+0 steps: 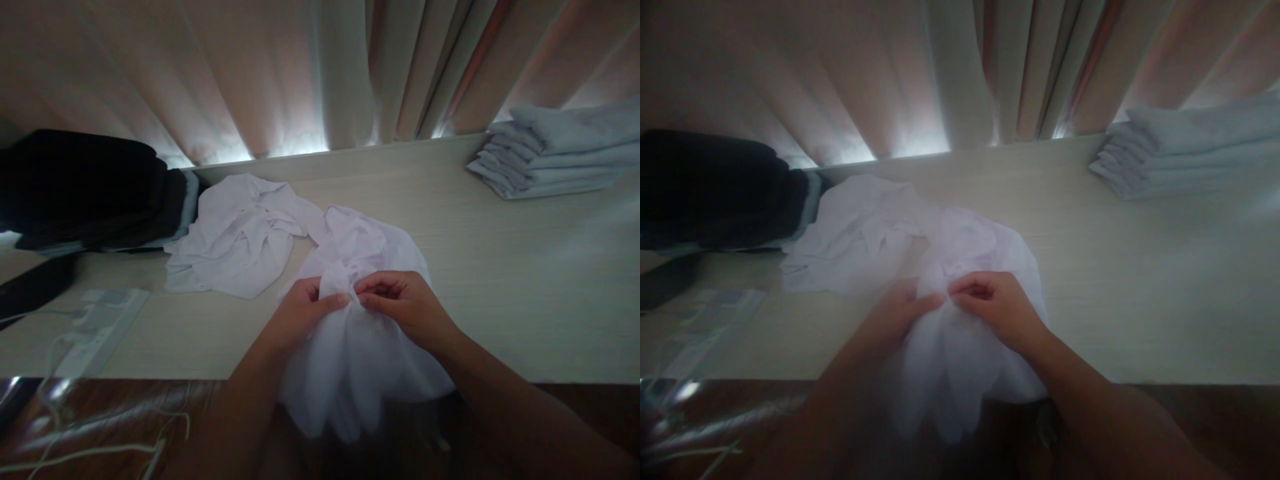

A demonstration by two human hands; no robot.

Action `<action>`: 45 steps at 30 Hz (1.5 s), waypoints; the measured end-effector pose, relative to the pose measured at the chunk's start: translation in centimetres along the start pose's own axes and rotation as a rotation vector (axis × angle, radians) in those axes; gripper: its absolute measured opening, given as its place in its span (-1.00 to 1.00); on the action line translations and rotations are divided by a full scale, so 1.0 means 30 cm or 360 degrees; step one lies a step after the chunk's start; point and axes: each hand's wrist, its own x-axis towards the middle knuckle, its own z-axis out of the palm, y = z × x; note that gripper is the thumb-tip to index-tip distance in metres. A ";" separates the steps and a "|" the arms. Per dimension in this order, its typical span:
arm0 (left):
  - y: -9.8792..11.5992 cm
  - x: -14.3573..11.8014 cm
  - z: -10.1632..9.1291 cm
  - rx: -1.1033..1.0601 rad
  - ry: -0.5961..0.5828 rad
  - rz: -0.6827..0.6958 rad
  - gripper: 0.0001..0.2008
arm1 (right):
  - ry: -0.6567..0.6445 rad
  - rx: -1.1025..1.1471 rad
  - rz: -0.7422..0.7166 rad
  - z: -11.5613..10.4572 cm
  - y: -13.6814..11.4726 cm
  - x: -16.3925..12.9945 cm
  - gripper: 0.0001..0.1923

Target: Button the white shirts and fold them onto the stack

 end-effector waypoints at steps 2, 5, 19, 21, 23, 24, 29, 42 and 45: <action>0.002 -0.002 0.001 0.0010 -0.0003 0.0000 -0.69 | -0.0014 -0.0005 -0.0009 -0.003 -0.002 -0.001 -0.87; 0.003 -0.004 0.003 0.0013 -0.0004 0.0017 -0.72 | -0.0029 -0.0054 -0.0028 -0.009 -0.006 -0.004 -0.89; -0.014 0.000 -0.007 -0.0107 -0.0090 -0.0006 -0.66 | -0.0006 -0.0283 -0.0115 -0.011 -0.017 -0.009 -0.93; -0.017 0.002 -0.006 -0.0094 -0.0094 -0.0003 -0.68 | 0.0003 -0.0221 -0.0141 -0.006 -0.022 -0.012 -0.93; -0.020 0.004 -0.005 -0.0098 -0.0095 -0.0005 -0.69 | 0.0001 -0.0222 -0.0160 -0.004 -0.029 -0.016 -0.94; -0.022 0.006 -0.004 -0.0102 -0.0095 -0.0005 -0.69 | 0.0003 -0.0248 -0.0169 -0.004 -0.033 -0.018 -0.94; -0.026 0.007 -0.005 -0.0085 -0.0096 0.0031 -0.69 | -0.0004 -0.0326 -0.0207 -0.009 -0.036 -0.024 -0.94; -0.041 0.027 0.002 -0.0163 -0.0130 0.0108 -0.65 | 0.0100 -0.0645 -0.0371 -0.003 -0.058 -0.022 -0.91; -0.042 0.027 0.010 -0.0178 -0.0109 0.0112 -0.64 | 0.0128 -0.0677 -0.0414 0.000 -0.058 -0.027 -0.91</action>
